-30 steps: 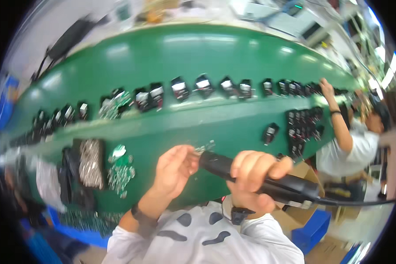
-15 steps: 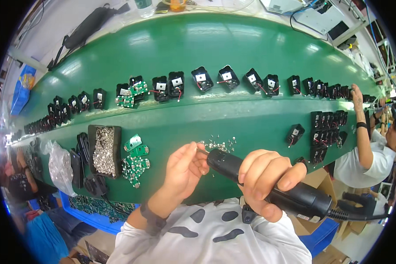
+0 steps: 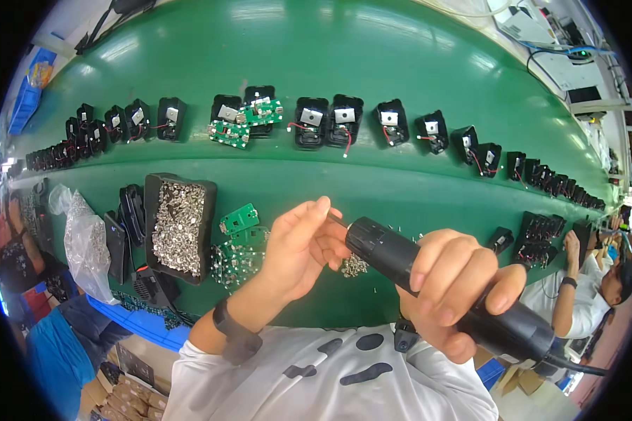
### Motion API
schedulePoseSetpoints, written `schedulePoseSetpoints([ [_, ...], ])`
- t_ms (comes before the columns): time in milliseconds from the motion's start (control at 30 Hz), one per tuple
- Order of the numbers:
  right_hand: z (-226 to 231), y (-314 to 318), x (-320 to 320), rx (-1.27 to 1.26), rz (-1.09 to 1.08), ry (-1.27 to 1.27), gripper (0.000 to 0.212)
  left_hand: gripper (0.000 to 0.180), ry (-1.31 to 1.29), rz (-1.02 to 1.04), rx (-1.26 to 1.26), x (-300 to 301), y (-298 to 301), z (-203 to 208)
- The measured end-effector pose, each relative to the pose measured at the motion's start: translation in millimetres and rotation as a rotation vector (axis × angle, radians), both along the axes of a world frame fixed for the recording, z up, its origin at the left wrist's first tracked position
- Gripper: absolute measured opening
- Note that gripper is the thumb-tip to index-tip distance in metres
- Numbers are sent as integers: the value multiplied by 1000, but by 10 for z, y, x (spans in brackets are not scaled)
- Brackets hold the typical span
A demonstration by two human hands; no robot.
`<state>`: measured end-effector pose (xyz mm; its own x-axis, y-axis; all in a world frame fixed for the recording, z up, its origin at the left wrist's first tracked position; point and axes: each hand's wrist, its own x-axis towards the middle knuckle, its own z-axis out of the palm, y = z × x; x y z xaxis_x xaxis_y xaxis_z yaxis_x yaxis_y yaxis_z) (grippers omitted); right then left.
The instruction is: Assembling small electronic components by driving screws into them with an electric screwdriver.
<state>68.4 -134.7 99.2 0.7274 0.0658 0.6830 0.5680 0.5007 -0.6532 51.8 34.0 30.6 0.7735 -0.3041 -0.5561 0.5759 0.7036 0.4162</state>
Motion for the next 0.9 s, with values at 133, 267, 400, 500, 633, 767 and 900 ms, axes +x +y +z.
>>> schedulePoseSetpoints([
  [133, 57, 122, 360, -62, 46, 40, 43, 34, -491, -182, 407, 152, 310, 15],
  [267, -255, 226, 946, -189, 32, -52, 46, 67, -1357, -286, 1829, 868, 546, 153],
  [400, -404, 350, 1204, -133, 56, 15, 46, 85, -1323, -436, 2059, 1342, 596, -123],
  [500, -430, 380, 1263, -151, 79, 12, 46, 78, -1386, -441, 1982, 1414, 658, -214],
  [633, -487, 429, 1302, -150, 78, 67, 47, 71, -1408, -424, 1881, 1466, 700, -292],
  [767, -485, 429, 1311, -165, 92, 42, 48, 69, -1391, -429, 1855, 1448, 677, -290],
  [900, -473, 449, 1278, -180, 90, 66, 49, 70, -1388, -416, 1874, 1450, 665, -293],
])
